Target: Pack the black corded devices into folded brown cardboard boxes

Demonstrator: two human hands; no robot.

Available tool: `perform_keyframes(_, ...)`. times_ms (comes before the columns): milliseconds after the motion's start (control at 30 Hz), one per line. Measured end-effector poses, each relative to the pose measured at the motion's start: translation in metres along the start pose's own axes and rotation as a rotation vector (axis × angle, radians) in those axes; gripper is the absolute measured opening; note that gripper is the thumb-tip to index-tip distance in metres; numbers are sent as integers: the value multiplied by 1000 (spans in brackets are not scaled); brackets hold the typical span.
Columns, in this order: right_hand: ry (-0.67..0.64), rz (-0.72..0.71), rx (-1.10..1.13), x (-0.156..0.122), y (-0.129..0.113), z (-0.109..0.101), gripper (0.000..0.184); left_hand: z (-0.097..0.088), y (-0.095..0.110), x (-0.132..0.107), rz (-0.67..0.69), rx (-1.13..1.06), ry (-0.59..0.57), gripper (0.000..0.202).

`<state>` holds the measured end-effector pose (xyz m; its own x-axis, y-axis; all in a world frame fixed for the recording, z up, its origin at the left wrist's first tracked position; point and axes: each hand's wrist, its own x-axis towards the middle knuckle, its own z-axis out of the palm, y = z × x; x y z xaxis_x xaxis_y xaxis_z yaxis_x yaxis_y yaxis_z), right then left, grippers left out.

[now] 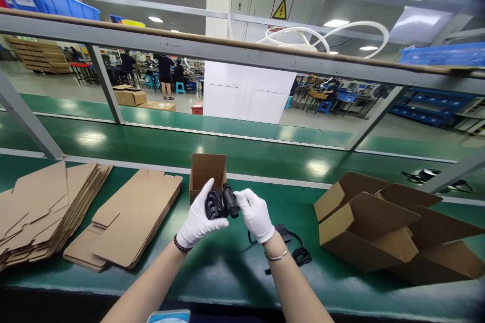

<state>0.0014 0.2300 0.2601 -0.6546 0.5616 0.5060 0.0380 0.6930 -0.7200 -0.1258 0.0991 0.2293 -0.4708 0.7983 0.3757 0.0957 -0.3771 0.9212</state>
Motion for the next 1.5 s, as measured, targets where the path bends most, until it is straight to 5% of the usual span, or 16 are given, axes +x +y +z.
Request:
perform_keyframes(133, -148, -19, -50, 1, -26, 1, 40, 7, -17, 1, 264, 550, 327, 95)
perform_keyframes(233, -137, 65, -54, 10, -35, 11, 42, 8, -26, 3, 433, 830, 518, 90)
perform_keyframes(367, -13, 71, 273, 37, -31, 14, 44, -32, -24, 23, 557, 815, 389, 115)
perform_keyframes(433, -33, 45, 288, 59, -28, 8, 48, -65, -24, 40, 409, 635, 372, 118)
perform_keyframes(533, -220, -101, 89, 95, -31, 3, 48, -102, -35, 63, 143, 366, 279, 101)
perform_keyframes(600, -380, -211, -183, 116, -39, 7, 44, -110, -47, 74, 96, 276, 191, 92)
perform_keyframes(733, -833, -244, -688, 141, -57, 33, 37, -94, -69, 78, 183, 236, 191, 90)
perform_keyframes(833, -1081, -183, -771, 146, -60, 58, 24, -71, -81, 69, 218, 237, 237, 91)
perform_keyframes(967, -1285, -89, -709, 138, -42, 86, 4, -45, -89, 55, 232, 233, 286, 82)
perform_keyframes(1100, -1288, -55, -639, 121, -30, 96, 7, -38, -87, 49, 247, 234, 267, 74)
perform_keyframes(1200, -1179, -77, -651, 111, -34, 73, 14, -40, -74, 44, 281, 347, 294, 66)
perform_keyframes(1300, -827, -163, -626, 96, -27, 15, 28, -35, -44, 32, 396, 527, 468, 70)
perform_keyframes(1367, -614, -85, -626, 73, -7, -32, 36, -19, -20, 22, 499, 670, 538, 73)
perform_keyframes(1433, -603, 263, -770, 39, 22, -69, 46, 10, -3, 12, 563, 820, 297, 60)
perform_keyframes(1500, -647, 603, -833, -3, 50, -87, 64, 47, -3, 6, 474, 927, -209, 47)
